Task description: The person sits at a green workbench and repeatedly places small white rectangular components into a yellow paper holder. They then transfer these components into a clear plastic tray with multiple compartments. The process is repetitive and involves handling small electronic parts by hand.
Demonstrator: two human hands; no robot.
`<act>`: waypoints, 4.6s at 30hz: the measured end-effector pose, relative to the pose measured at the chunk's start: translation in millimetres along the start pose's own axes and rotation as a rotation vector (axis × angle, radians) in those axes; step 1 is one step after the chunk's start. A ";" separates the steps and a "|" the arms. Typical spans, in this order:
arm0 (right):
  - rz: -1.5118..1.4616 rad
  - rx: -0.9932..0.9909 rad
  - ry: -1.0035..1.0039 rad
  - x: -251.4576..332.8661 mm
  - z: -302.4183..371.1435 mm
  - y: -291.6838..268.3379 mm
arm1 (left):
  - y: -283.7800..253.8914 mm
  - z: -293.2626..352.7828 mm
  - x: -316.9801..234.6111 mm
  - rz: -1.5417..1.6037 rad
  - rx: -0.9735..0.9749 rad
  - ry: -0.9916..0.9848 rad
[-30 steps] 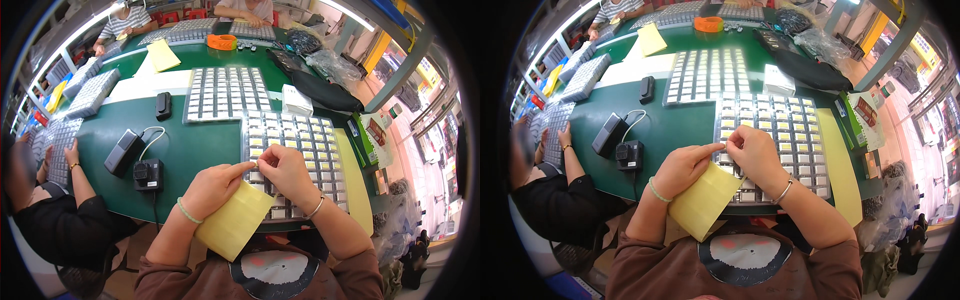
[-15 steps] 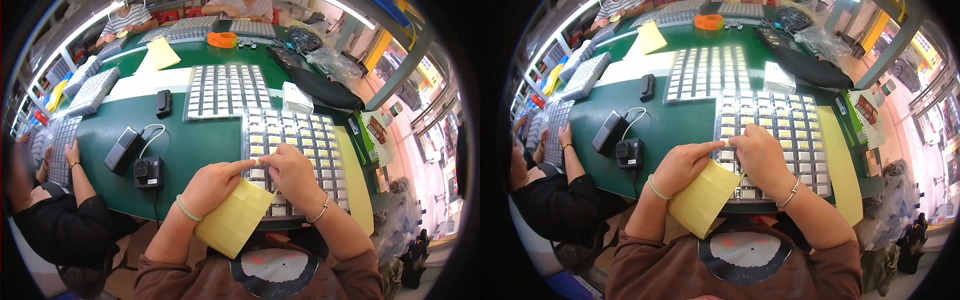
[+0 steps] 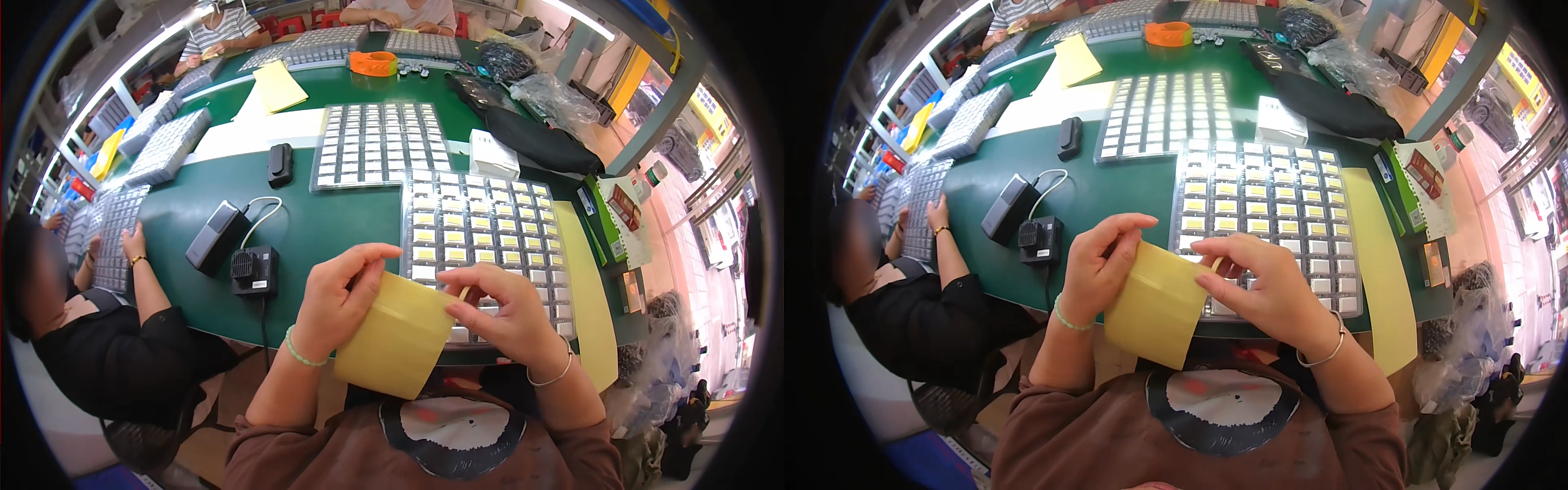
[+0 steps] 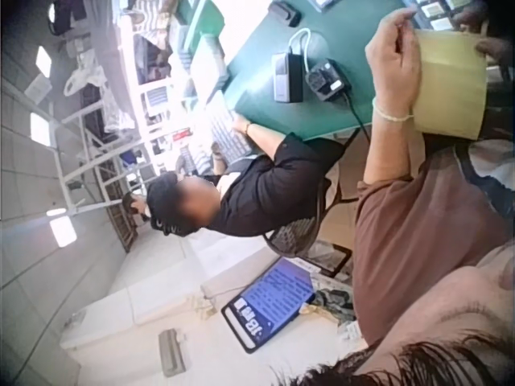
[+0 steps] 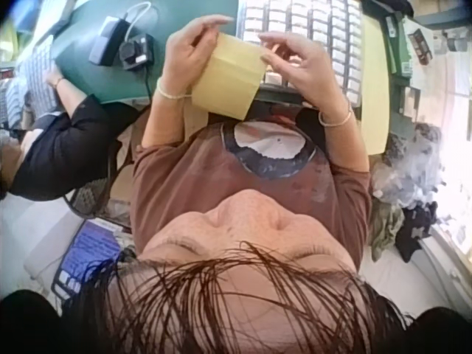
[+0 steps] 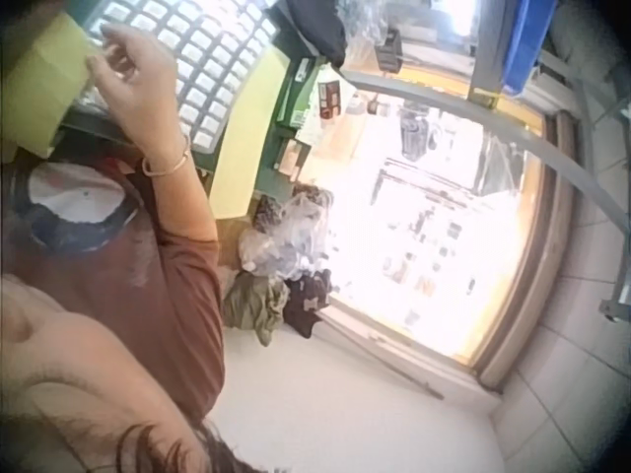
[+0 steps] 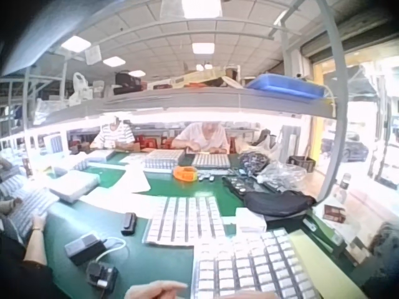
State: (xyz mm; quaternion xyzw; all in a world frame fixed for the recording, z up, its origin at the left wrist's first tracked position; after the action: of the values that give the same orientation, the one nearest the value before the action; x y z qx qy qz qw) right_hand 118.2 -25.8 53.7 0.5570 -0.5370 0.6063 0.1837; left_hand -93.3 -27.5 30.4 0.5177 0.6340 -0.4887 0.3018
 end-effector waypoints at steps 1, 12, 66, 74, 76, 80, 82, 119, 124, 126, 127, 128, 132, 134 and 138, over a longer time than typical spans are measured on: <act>-0.026 0.018 0.039 -1.4 4.1 -0.3 | -0.5 1.4 1.4 0.030 -0.019 -0.018; 0.028 -0.047 -0.103 -5.8 14.5 3.3 | 9.0 16.9 -4.2 0.124 -0.050 -0.122; -0.255 -0.343 -0.114 -32.0 47.1 -8.5 | 13.8 24.4 11.7 0.087 0.061 -0.111; -0.244 -0.300 -0.118 -35.0 49.5 -5.5 | 13.9 24.1 13.1 0.086 0.050 -0.101; -0.242 -0.300 -0.123 -34.9 50.1 -5.7 | 14.0 23.9 13.1 0.094 0.049 -0.101; -0.248 -0.305 -0.124 -37.1 51.3 -5.9 | 15.4 22.7 14.0 0.103 0.054 -0.106; -0.254 -0.306 -0.125 -37.2 51.5 -6.1 | 15.3 22.3 13.9 0.097 0.052 -0.101; 0.021 -0.057 0.273 -52.3 -42.2 16.5 | 24.1 12.7 17.7 -0.094 0.232 -0.045; 0.039 -0.070 0.306 -52.3 -41.4 16.5 | 24.2 12.1 18.5 -0.091 0.230 -0.037; 0.035 -0.066 0.311 -51.9 -41.3 16.9 | 24.5 12.4 18.6 -0.090 0.228 -0.037; 0.045 -0.067 0.311 -51.5 -41.8 16.6 | 24.6 12.1 19.0 -0.089 0.228 -0.036; 0.054 -0.067 0.313 -51.8 -41.7 16.9 | 24.7 12.2 19.3 -0.098 0.227 -0.023; 0.095 -0.074 0.301 -52.5 -42.9 17.4 | 24.6 12.7 18.3 -0.117 0.200 0.015; 0.130 -0.071 0.294 -52.4 -43.6 17.9 | 25.7 12.5 15.5 -0.135 0.206 0.025; 0.185 -0.078 0.260 -46.2 -44.3 20.0 | 28.2 11.2 6.7 -0.202 0.217 0.089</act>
State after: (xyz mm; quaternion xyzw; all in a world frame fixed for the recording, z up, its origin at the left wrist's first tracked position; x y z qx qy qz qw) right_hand 95.0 22.3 13.2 0.4144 -0.5810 0.6662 0.2165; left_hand -69.8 -35.9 12.0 0.5018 0.6390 -0.5591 0.1650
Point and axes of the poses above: each hand's wrist, its own z-axis away from the middle knuckle, its own y-axis out of the palm, x = y × z, the point moved 7 cm from there along -z, towards the middle knuckle
